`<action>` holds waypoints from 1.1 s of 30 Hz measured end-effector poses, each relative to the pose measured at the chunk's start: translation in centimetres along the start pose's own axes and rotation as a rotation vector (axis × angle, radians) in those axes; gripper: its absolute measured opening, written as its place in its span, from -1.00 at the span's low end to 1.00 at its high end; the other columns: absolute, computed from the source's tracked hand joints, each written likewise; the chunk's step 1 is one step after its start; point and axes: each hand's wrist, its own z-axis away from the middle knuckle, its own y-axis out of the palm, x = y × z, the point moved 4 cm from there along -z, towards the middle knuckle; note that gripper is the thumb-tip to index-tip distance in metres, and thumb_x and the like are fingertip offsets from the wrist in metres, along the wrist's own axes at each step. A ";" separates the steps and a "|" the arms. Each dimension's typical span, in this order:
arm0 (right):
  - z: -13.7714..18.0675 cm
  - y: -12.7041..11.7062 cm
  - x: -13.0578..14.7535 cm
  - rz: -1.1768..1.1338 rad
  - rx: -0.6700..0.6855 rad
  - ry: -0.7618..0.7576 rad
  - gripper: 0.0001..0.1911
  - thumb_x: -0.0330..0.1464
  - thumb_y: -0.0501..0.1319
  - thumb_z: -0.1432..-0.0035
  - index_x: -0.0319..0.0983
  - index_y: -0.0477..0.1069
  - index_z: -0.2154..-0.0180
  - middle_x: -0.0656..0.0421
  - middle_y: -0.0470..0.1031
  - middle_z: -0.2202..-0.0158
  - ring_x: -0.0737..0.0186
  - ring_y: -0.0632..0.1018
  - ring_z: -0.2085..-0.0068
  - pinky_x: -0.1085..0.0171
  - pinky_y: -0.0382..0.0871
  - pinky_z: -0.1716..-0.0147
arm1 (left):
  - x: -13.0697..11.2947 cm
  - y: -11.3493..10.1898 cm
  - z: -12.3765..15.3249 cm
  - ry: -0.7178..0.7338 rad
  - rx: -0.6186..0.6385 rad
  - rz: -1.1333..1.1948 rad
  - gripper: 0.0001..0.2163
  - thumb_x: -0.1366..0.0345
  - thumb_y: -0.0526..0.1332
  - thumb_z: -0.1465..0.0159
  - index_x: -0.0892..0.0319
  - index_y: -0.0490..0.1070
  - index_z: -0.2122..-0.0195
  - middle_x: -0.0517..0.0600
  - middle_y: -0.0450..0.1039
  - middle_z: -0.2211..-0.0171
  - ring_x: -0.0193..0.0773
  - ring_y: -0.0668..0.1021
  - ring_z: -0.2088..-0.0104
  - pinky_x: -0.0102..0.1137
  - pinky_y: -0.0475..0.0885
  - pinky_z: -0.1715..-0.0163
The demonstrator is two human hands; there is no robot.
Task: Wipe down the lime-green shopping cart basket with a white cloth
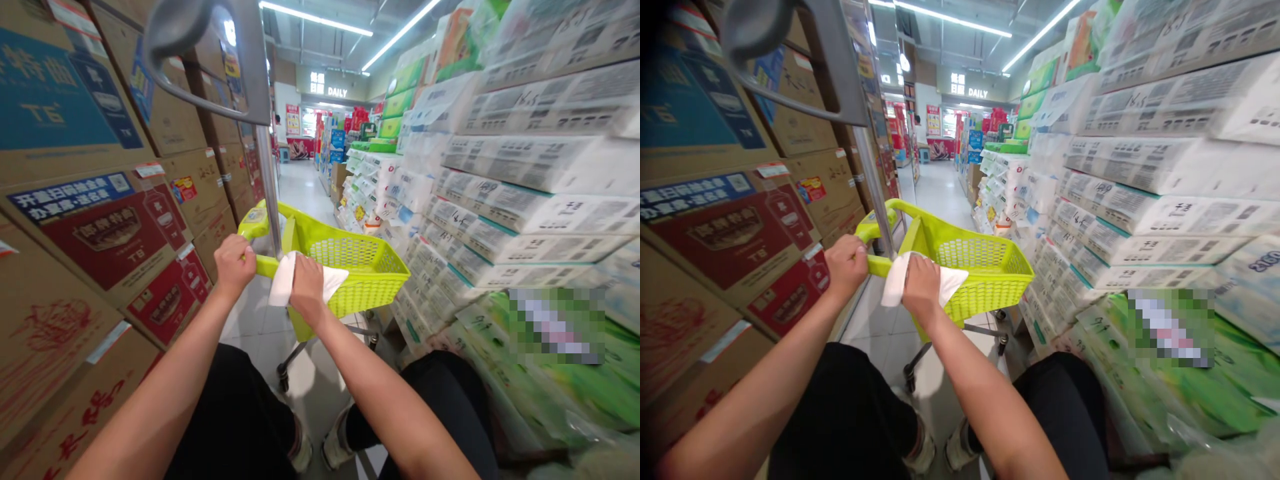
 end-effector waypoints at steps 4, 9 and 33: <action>2.5 -1.2 -9.1 0.112 0.059 0.078 -0.79 -0.33 0.08 -0.32 -0.28 0.42 0.14 -0.01 0.51 0.13 0.00 0.42 0.09 0.13 0.20 0.04 | 3.1 0.0 -1.0 0.093 0.090 0.006 -0.75 0.31 0.07 -0.26 0.11 0.23 0.58 0.00 0.34 0.56 -0.20 0.43 0.42 -0.29 0.34 0.31; 7.3 -6.2 -23.6 0.349 0.158 0.262 -0.76 -0.41 0.08 -0.26 -0.32 0.47 0.14 -0.07 0.53 0.13 0.03 0.43 0.07 0.15 0.18 -0.02 | 5.5 -0.8 -1.8 0.130 0.029 0.026 -0.76 0.40 0.08 -0.26 0.18 0.32 0.57 -0.01 0.40 0.55 -0.27 0.46 0.43 -0.34 0.37 0.32; 1.9 -2.1 -17.8 0.257 0.197 0.137 -0.80 -0.42 0.07 -0.32 -0.30 0.45 0.15 -0.03 0.54 0.12 0.08 0.46 0.05 0.20 0.21 -0.03 | 4.9 0.3 -2.2 0.008 0.116 0.092 -0.84 0.38 0.12 -0.06 0.09 0.21 0.64 -0.04 0.29 0.62 -0.20 0.39 0.46 -0.25 0.30 0.34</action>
